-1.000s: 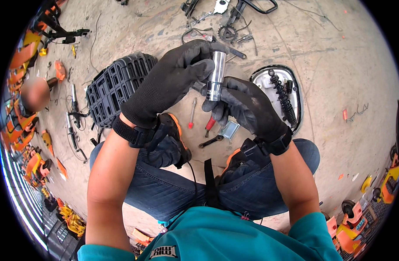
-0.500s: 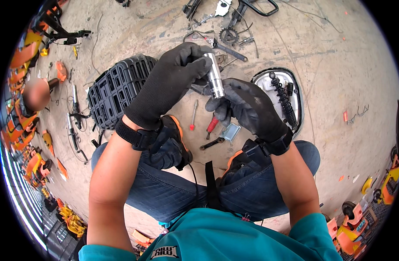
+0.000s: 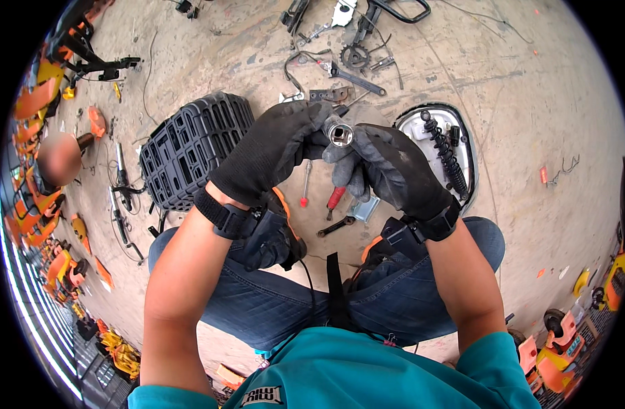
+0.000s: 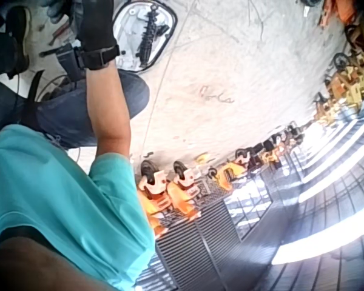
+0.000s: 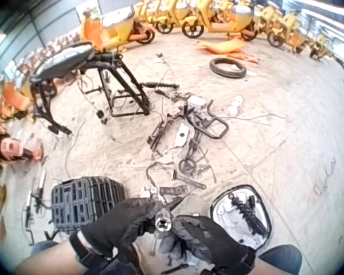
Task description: The person walks through a large warehouse filled with scooters and parts, then sits on the floor to assemble small mechanical components using a socket wrench and by hand, handling a spring, a cylinder, and other metal parts.
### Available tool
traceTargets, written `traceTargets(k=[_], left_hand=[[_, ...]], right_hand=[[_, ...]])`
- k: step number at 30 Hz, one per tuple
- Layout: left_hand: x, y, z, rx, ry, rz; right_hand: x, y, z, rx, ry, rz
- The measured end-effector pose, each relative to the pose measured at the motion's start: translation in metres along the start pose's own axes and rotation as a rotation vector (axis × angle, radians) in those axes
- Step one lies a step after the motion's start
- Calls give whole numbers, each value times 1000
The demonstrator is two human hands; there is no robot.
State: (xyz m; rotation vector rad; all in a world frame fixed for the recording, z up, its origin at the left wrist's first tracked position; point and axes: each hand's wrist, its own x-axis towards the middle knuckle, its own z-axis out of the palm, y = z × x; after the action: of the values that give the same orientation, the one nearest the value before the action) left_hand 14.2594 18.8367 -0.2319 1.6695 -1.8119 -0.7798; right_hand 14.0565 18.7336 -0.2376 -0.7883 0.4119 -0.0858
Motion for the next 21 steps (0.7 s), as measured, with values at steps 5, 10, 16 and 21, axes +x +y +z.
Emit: traceTargets(k=[5, 10, 16, 21], left_hand=[[-4, -8, 0, 81, -15, 36], [-2, -5, -2, 57, 44, 56], [22, 33, 10, -662, 431, -431], [18, 51, 17, -317, 391, -68]], right_hand=[[1, -1, 2, -33, -3, -2], [3, 0, -4, -27, -29, -24], [7, 9, -9, 64, 188, 15], [11, 10, -9, -445, 248, -376]])
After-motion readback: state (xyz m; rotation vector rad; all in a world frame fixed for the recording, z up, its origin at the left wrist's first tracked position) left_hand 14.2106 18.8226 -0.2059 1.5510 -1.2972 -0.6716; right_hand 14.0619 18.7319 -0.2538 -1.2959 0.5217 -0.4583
